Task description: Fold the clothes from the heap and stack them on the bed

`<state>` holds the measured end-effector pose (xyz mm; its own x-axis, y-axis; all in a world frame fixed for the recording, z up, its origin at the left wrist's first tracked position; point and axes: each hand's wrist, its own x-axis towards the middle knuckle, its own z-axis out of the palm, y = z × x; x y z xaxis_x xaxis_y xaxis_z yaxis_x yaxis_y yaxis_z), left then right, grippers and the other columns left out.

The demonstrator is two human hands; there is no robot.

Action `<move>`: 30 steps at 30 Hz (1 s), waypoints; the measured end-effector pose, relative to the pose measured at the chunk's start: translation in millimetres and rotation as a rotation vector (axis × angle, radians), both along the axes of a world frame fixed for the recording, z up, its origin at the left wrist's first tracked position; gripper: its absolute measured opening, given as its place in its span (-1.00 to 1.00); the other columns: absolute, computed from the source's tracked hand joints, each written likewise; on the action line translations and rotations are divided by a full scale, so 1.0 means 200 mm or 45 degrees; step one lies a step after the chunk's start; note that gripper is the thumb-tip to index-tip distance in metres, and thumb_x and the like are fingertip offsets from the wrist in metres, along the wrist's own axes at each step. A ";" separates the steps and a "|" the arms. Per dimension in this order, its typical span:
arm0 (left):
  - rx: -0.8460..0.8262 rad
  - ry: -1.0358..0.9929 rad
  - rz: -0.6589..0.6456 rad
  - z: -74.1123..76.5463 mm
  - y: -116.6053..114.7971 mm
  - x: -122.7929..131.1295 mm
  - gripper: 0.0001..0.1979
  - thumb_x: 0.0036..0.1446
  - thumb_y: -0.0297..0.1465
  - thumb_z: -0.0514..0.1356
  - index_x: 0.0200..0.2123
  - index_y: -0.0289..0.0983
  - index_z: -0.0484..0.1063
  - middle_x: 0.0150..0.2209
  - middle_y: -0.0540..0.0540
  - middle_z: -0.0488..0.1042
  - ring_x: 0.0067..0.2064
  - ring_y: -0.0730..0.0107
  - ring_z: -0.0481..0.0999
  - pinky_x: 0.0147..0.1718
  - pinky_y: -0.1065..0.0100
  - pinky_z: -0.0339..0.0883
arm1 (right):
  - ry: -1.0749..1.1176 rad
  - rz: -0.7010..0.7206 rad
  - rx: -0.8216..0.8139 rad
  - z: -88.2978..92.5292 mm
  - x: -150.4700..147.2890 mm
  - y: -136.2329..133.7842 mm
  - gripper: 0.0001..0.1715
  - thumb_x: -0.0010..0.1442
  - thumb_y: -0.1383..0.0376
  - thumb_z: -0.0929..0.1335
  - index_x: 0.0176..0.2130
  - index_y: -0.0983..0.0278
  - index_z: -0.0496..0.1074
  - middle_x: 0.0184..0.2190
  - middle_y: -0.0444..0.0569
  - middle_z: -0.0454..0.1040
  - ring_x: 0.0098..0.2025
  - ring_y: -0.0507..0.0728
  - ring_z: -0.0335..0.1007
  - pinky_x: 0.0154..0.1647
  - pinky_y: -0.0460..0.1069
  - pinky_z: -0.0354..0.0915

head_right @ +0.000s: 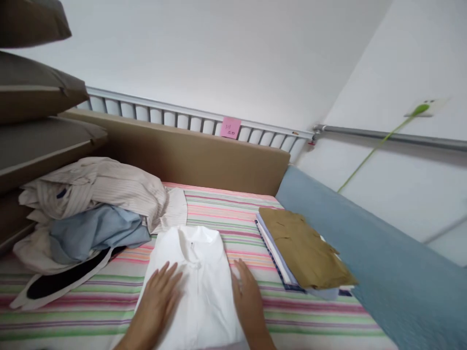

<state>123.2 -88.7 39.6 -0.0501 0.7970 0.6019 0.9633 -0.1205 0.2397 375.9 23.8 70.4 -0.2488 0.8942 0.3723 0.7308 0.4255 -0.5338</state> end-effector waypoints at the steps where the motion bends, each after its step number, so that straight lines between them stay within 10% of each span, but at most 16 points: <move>1: -0.028 0.128 0.022 -0.03 -0.03 0.05 -0.53 0.15 -0.38 0.06 0.14 -0.03 0.20 0.20 0.00 0.23 0.22 0.12 0.14 0.10 0.05 0.08 | -0.098 0.093 0.073 -0.03 -0.02 -0.05 -0.47 0.21 0.12 0.16 0.11 0.23 0.27 0.17 0.03 0.24 0.23 0.20 0.08 0.22 0.20 0.07; 9: -0.194 0.391 0.236 -0.16 -0.14 0.15 -0.37 0.09 -0.41 0.06 0.22 0.08 0.00 0.24 0.02 0.14 0.21 -0.02 0.16 0.06 -0.14 -0.01 | -0.476 0.400 -0.063 -0.20 -0.07 -0.25 -0.45 0.27 0.04 0.08 0.23 -0.03 0.02 0.29 -0.13 -0.06 0.31 0.21 -0.19 0.26 0.28 -0.10; 18: -0.530 0.083 0.343 -0.03 -0.08 0.16 -0.55 0.08 -0.33 0.06 0.07 -0.05 0.33 0.16 -0.07 0.28 0.18 -0.08 0.21 0.01 -0.20 0.14 | -0.308 0.550 -0.345 -0.02 0.02 -0.18 -0.48 0.19 0.16 0.22 0.15 0.07 0.22 0.26 -0.09 0.06 0.30 0.15 -0.12 0.28 0.16 -0.16; 26: -0.421 0.064 -0.043 0.53 0.55 0.29 -0.67 0.15 -0.48 -0.02 -0.07 -0.26 0.42 -0.04 -0.18 0.46 0.02 0.21 0.39 0.03 0.17 0.22 | -0.079 0.679 -0.413 -0.03 0.06 -0.09 -0.54 0.09 0.22 0.28 0.02 0.08 0.35 0.20 -0.09 0.21 0.26 0.16 -0.03 0.27 0.13 -0.19; 30: -0.762 0.218 -0.170 0.62 0.97 0.40 -0.67 0.11 -0.53 -0.01 -0.11 -0.27 0.44 -0.05 -0.14 0.47 0.02 0.29 0.38 0.03 0.28 0.18 | 0.003 0.699 -0.448 -0.03 0.05 -0.05 -0.61 0.08 0.20 0.29 -0.05 0.11 0.40 0.15 -0.07 0.28 0.24 0.17 0.01 0.27 0.14 -0.19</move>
<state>204.2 104.4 163.3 0.1302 0.9906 0.0414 0.9800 -0.1349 0.1465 385.1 14.1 63.7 -0.7035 0.7059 0.0819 0.4553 0.5363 -0.7107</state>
